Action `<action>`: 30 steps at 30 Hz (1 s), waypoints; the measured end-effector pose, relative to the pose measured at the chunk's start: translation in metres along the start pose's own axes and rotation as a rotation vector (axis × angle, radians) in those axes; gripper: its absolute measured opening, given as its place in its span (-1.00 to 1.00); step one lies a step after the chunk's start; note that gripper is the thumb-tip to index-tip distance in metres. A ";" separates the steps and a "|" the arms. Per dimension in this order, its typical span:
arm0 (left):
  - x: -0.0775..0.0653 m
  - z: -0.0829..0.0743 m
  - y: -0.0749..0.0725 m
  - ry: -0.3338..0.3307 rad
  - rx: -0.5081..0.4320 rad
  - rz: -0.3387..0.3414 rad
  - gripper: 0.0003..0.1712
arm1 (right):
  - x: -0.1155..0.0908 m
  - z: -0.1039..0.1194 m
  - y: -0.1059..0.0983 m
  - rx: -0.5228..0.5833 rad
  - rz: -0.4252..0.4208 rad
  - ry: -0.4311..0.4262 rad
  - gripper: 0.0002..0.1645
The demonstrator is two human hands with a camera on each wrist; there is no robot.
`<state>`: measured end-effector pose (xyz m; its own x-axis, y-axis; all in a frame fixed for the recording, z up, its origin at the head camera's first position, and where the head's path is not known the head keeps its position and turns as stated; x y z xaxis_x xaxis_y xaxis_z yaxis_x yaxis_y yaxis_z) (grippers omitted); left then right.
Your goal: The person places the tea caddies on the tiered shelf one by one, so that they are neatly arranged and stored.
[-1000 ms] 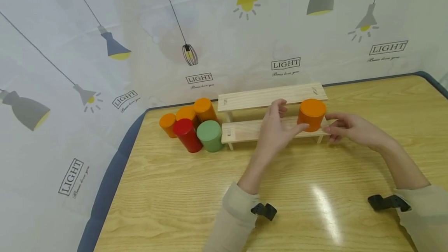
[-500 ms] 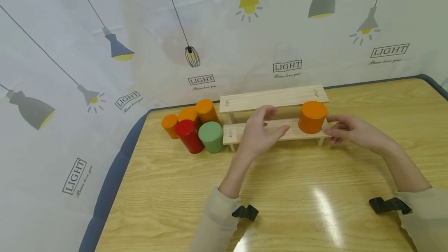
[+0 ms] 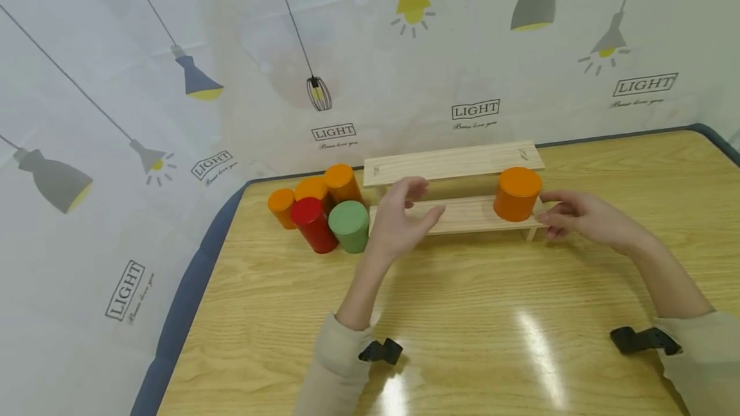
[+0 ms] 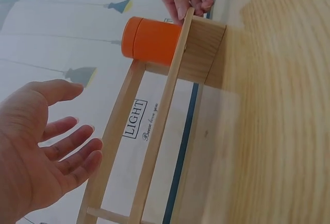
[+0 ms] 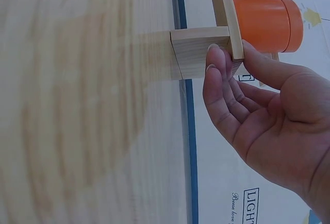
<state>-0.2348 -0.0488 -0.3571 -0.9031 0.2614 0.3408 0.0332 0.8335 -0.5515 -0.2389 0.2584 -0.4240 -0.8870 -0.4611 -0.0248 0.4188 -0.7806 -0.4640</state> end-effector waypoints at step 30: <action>-0.035 0.032 -0.085 0.025 0.109 -0.197 -0.54 | -0.001 0.000 -0.001 -0.040 0.002 0.024 -0.29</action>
<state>-0.2200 -0.1442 -0.3464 -0.8766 0.1117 0.4681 -0.1908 0.8123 -0.5511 -0.2383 0.2591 -0.4233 -0.8907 -0.4522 -0.0471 0.4131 -0.7617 -0.4992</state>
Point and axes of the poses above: each hand's wrist, its own x-axis towards the middle knuckle, its own y-axis out of the palm, z = x × y, the point moved 6 cm from there along x, towards the middle knuckle, and after that the axes turned 7 degrees about -y, right-handed, at the moved point
